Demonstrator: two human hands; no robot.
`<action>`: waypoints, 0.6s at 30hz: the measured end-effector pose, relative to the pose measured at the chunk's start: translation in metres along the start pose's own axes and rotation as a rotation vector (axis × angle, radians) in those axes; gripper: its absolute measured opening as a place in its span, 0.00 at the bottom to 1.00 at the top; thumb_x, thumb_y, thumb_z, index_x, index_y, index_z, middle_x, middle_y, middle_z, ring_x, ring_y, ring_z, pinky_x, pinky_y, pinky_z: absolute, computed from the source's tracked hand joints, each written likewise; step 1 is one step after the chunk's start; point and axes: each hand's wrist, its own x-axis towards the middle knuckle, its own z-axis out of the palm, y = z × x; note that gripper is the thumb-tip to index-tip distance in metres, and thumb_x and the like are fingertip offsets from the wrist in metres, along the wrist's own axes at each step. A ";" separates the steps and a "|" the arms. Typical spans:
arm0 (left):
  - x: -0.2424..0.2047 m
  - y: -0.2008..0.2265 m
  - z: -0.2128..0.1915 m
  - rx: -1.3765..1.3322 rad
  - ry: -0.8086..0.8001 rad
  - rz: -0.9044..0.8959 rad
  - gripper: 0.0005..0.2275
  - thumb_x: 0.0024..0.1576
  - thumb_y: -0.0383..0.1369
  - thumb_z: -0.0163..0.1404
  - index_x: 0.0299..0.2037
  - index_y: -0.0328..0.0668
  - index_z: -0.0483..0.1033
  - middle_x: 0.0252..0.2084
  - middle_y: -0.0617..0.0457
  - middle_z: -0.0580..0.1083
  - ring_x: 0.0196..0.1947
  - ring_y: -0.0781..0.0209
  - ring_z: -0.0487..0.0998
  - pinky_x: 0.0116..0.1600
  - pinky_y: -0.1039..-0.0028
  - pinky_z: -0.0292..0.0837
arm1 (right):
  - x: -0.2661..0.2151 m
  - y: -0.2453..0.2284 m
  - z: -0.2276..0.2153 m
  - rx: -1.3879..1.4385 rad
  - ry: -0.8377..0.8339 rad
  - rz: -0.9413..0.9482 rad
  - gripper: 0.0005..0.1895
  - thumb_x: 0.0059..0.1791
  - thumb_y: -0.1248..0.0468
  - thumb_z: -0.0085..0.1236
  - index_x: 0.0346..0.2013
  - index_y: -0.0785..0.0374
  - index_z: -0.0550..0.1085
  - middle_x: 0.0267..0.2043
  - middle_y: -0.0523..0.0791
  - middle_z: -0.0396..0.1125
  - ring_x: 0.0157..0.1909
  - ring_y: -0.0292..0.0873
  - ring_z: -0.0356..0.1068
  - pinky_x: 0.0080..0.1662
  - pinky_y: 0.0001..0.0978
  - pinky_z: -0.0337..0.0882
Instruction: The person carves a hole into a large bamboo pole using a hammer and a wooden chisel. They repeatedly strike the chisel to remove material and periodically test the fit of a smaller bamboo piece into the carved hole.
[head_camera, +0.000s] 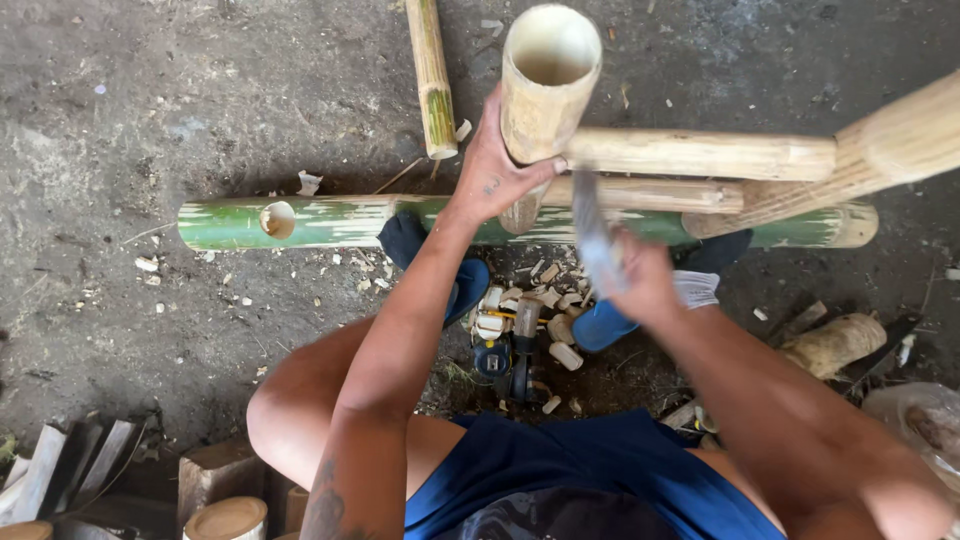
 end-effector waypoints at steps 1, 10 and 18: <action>-0.002 0.001 0.001 -0.019 0.005 0.025 0.54 0.45 0.39 0.75 0.75 0.41 0.44 0.72 0.37 0.62 0.72 0.45 0.66 0.75 0.56 0.64 | -0.033 0.044 0.009 -0.333 0.033 0.007 0.05 0.54 0.68 0.55 0.35 0.66 0.76 0.31 0.48 0.75 0.29 0.37 0.77 0.30 0.29 0.77; -0.009 0.018 0.004 -0.089 0.105 0.089 0.55 0.41 0.41 0.76 0.75 0.39 0.48 0.69 0.40 0.69 0.70 0.48 0.72 0.75 0.58 0.69 | -0.130 0.186 0.001 -0.821 -0.050 0.504 0.20 0.49 0.56 0.65 0.51 0.63 0.74 0.38 0.54 0.74 0.34 0.55 0.75 0.33 0.49 0.75; -0.009 0.008 0.004 -0.039 0.116 0.149 0.53 0.41 0.44 0.74 0.73 0.36 0.52 0.68 0.38 0.68 0.69 0.47 0.72 0.74 0.57 0.70 | 0.042 -0.011 -0.023 1.090 0.991 0.013 0.34 0.40 0.38 0.62 0.42 0.65 0.72 0.41 0.49 0.70 0.45 0.47 0.73 0.57 0.45 0.74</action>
